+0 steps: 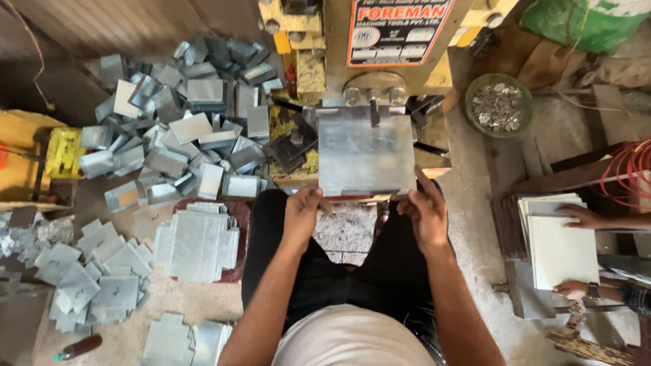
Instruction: The person sits on the floor in a workshop and repeatedly places flat metal sheets into a hydraulic press machine. They align the sheets, operate the press to shape them, and then remove the finished pieces, stacking them on the floor.
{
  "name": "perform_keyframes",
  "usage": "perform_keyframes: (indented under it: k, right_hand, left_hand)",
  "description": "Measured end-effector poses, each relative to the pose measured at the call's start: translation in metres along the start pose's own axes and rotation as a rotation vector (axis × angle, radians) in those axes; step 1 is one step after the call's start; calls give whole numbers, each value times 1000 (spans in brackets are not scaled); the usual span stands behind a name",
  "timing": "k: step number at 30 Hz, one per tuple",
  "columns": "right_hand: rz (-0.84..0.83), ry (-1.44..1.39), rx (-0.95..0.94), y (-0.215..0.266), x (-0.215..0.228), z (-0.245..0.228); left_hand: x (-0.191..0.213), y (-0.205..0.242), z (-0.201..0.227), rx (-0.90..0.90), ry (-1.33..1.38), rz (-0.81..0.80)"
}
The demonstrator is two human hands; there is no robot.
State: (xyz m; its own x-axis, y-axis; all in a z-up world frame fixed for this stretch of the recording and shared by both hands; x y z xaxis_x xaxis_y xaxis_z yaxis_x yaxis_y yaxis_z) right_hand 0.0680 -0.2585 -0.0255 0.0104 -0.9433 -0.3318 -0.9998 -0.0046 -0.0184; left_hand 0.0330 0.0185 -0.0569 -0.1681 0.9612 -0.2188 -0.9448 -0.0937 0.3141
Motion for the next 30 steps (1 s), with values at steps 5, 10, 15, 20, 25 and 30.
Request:
perform_keyframes:
  k: [5, 10, 15, 20, 25, 30]
  right_hand:
    - [-10, 45, 33, -14, 1, -9]
    - [-29, -22, -27, -14, 3, -6]
    - [-27, -67, -52, -16, 0, -6]
    - [23, -75, -115, -21, 9, 3]
    - [-164, -449, -170, -70, -8, 11]
    - [87, -202, -285, -96, 8, 34]
  left_hand:
    - [-5, -11, -2, 57, 136, 8]
    - [-8, -8, -12, 128, 201, -26]
    - [-8, -17, -11, 123, 279, -46]
    - [-8, -11, -14, 221, 326, -41]
    - [-27, -2, 9, 145, 308, -201]
    - [-64, 6, 40, -28, 362, -440]
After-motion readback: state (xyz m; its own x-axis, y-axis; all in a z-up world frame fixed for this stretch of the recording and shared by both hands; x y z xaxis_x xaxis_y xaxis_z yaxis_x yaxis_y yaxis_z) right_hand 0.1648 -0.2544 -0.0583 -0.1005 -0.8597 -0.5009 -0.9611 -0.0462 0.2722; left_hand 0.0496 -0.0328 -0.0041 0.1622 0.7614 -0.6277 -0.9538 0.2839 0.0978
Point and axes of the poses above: each hand's wrist, its own y-axis away from the middle knuckle, its own x-axis out of the back of the hand, z = x × y, the point moved 10 cm from there along -y, towards the middle knuckle, and after that the axes turned 8 degrees about x, right-handed, at the moved point
